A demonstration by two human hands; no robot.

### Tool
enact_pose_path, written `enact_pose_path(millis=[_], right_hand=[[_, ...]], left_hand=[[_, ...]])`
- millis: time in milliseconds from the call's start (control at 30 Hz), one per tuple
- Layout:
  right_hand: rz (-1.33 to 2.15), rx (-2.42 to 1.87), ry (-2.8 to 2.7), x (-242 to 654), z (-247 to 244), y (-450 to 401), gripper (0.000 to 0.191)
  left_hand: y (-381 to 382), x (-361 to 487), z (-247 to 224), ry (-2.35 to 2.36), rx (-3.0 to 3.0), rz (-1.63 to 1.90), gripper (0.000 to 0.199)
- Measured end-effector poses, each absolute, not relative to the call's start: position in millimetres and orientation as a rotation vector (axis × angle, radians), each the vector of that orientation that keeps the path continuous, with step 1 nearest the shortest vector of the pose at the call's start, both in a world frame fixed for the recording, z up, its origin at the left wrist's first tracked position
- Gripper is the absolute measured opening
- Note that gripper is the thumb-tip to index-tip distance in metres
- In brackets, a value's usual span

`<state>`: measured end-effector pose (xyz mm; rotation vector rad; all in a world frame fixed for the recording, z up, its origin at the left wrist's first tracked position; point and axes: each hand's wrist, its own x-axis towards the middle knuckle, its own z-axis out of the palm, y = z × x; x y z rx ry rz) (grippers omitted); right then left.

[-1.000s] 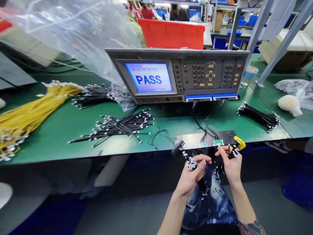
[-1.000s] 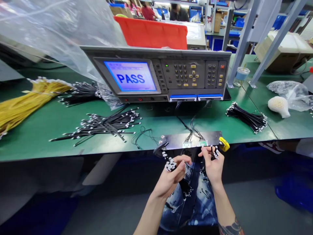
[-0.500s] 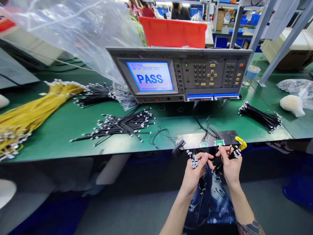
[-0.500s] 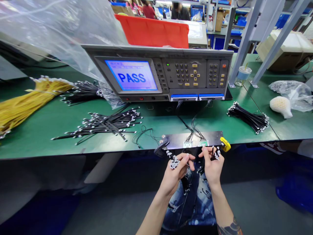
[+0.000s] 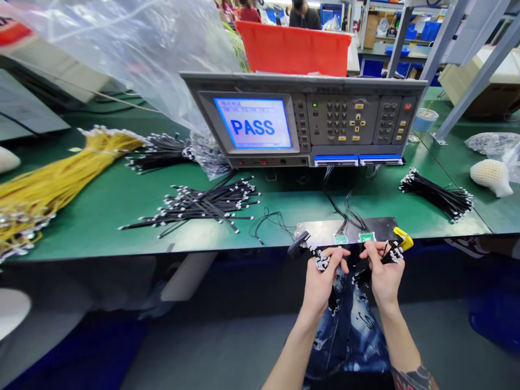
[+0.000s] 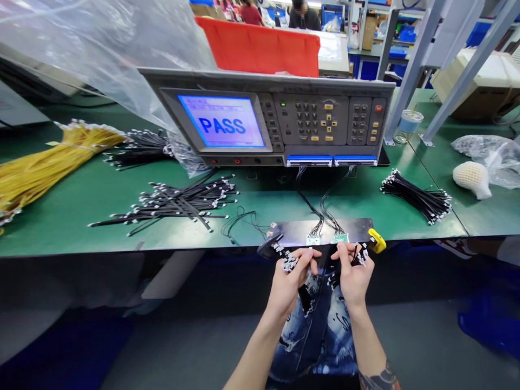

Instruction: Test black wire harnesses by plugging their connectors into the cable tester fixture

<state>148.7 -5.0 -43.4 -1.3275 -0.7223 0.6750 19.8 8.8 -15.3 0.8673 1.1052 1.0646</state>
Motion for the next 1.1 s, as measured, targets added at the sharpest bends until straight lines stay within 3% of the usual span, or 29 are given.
enact_pose_path(millis=[433, 1100], right_hand=[[0.714, -1.307, -0.704, 150.0, -42.4, -4.8, 0.033], [0.829, -1.261, -0.848, 162.1, -50.4, -0.8, 0.049]], left_hand=[[12.0, 29.0, -23.8, 1.21, 0.937, 1.167, 0.036], [12.3, 31.0, -20.8, 1.177, 0.872, 1.216, 0.048]])
